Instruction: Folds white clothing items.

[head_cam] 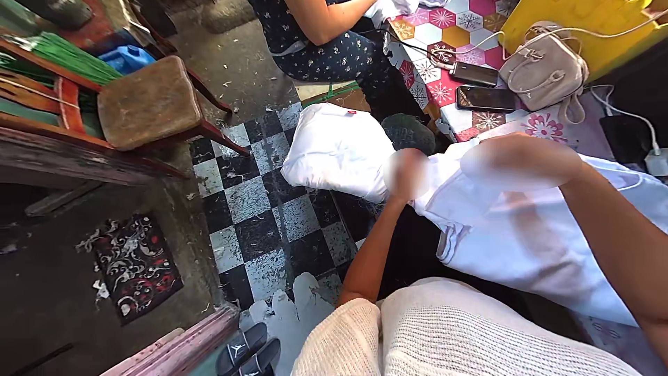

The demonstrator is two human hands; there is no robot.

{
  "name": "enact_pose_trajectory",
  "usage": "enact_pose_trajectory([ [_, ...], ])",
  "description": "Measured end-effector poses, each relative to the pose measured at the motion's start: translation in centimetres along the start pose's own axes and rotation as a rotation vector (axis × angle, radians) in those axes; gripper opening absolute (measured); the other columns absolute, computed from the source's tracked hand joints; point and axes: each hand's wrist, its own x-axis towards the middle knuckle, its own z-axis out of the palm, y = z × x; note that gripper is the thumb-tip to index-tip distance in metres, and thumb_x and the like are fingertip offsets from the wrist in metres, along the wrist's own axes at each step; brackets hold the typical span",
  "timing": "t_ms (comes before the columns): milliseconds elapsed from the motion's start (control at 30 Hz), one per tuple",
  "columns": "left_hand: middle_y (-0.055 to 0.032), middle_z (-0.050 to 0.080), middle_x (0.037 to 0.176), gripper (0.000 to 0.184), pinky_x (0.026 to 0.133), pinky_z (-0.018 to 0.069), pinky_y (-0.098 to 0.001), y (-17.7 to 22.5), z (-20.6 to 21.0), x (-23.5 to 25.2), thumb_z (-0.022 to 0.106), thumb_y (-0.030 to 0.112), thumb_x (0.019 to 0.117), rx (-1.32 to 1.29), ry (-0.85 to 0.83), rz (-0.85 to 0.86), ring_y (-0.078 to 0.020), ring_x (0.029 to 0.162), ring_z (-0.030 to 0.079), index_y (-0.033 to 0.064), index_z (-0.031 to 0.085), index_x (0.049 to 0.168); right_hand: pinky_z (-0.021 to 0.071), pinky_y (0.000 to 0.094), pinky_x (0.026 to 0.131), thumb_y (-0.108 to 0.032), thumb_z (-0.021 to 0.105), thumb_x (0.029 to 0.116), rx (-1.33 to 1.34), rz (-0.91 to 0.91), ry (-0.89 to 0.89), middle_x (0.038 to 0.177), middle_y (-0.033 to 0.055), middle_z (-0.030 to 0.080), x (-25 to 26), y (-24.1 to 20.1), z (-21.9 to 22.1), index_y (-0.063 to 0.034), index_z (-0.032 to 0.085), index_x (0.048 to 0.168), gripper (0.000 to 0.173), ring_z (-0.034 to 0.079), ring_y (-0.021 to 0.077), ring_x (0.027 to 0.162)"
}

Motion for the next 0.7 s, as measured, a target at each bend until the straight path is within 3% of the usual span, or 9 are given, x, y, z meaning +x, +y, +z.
enact_pose_trajectory([
  [100, -0.0257, 0.070, 0.111, 0.047, 0.096, 0.0525, -0.0561, -4.4, 1.2, 0.8, 0.058, 0.034, 0.1043, 0.065, -0.131, -0.336, -0.0377, 0.105, 0.068, -0.0060, 0.060, 0.130, 0.0553, 0.0196, 0.079, -0.001, 0.074, 0.0763, 0.129, -0.108, -0.166, 0.086, -0.0009, 0.071, -0.8, -0.1, -0.7, -0.0072, 0.076, 0.073, 0.008, 0.066, 0.0050, 0.087],
  [200, -0.0223, 0.070, 0.102, 0.034, 0.091, 0.0531, -0.0505, -5.4, 2.2, 0.6, 0.069, 0.024, 0.0988, -0.095, -0.083, -0.362, -0.0311, 0.095, 0.068, -0.0060, 0.067, 0.114, 0.0568, 0.0190, 0.084, 0.003, 0.063, 0.0825, 0.261, -0.137, -0.372, 0.094, -0.0003, 0.076, -1.5, -0.1, -1.4, -0.0054, 0.079, 0.082, 0.017, 0.070, 0.0045, 0.090],
  [367, -0.0175, 0.073, 0.096, 0.019, 0.083, 0.0562, -0.0514, -1.7, 1.6, -0.1, 0.075, 0.015, 0.0925, 0.100, 0.224, -0.092, -0.0303, 0.088, 0.071, -0.0014, 0.076, 0.101, 0.0560, 0.0195, 0.084, 0.004, 0.062, 0.0837, 0.213, -0.121, -0.363, 0.096, 0.0009, 0.075, -1.1, -0.4, -1.3, -0.0043, 0.078, 0.083, 0.018, 0.069, 0.0050, 0.091],
  [467, -0.0157, 0.072, 0.091, 0.012, 0.077, 0.0598, -0.0405, 1.3, 1.4, -0.8, 0.078, 0.004, 0.0871, -0.006, 0.328, 0.141, -0.0225, 0.080, 0.071, -0.0032, 0.075, 0.096, 0.0537, 0.0302, 0.097, -0.001, 0.071, 0.0811, 0.091, -0.045, -0.207, 0.126, 0.0101, 0.068, -0.2, -0.2, -0.2, -0.0037, 0.077, 0.078, 0.007, 0.064, 0.0158, 0.115],
  [533, -0.0156, 0.071, 0.088, 0.010, 0.072, 0.0600, -0.0327, 3.6, 1.7, -1.5, 0.077, -0.003, 0.0840, -0.129, 0.352, 0.273, -0.0181, 0.075, 0.069, -0.0062, 0.073, 0.093, 0.0505, 0.0344, 0.105, 0.000, 0.072, 0.0814, 0.063, -0.003, -0.130, 0.141, 0.0135, 0.060, 0.4, 0.1, 0.6, -0.0036, 0.079, 0.083, 0.008, 0.058, 0.0201, 0.129],
  [567, -0.0153, 0.070, 0.086, 0.010, 0.070, 0.0591, -0.0305, 4.4, 2.1, -2.0, 0.077, -0.005, 0.0829, -0.172, 0.366, 0.321, -0.0167, 0.073, 0.068, -0.0069, 0.071, 0.090, 0.0510, 0.0327, 0.105, 0.000, 0.072, 0.0813, 0.055, -0.010, -0.093, 0.138, 0.0128, 0.063, 0.5, 0.3, 1.0, -0.0039, 0.079, 0.085, 0.009, 0.060, 0.0184, 0.126],
  [633, -0.0144, 0.069, 0.082, 0.009, 0.068, 0.0585, -0.0276, 5.3, 3.1, -2.8, 0.076, -0.006, 0.0814, -0.211, 0.423, 0.401, -0.0150, 0.070, 0.067, -0.0075, 0.070, 0.087, 0.0562, 0.0260, 0.093, 0.003, 0.070, 0.0799, 0.025, -0.030, -0.008, 0.110, 0.0077, 0.074, 0.3, 0.4, 1.6, -0.0036, 0.078, 0.082, 0.011, 0.069, 0.0105, 0.104],
  [700, -0.0143, 0.069, 0.083, 0.009, 0.071, 0.0589, -0.0292, 4.9, 3.7, -3.8, 0.075, -0.001, 0.0857, -0.192, 0.400, 0.369, -0.0163, 0.073, 0.068, -0.0074, 0.069, 0.090, 0.0563, 0.0256, 0.089, 0.005, 0.069, 0.0802, -0.033, -0.021, 0.077, 0.097, 0.0090, 0.075, -0.5, -0.1, 1.8, -0.0004, 0.078, 0.083, 0.011, 0.070, 0.0097, 0.095],
])
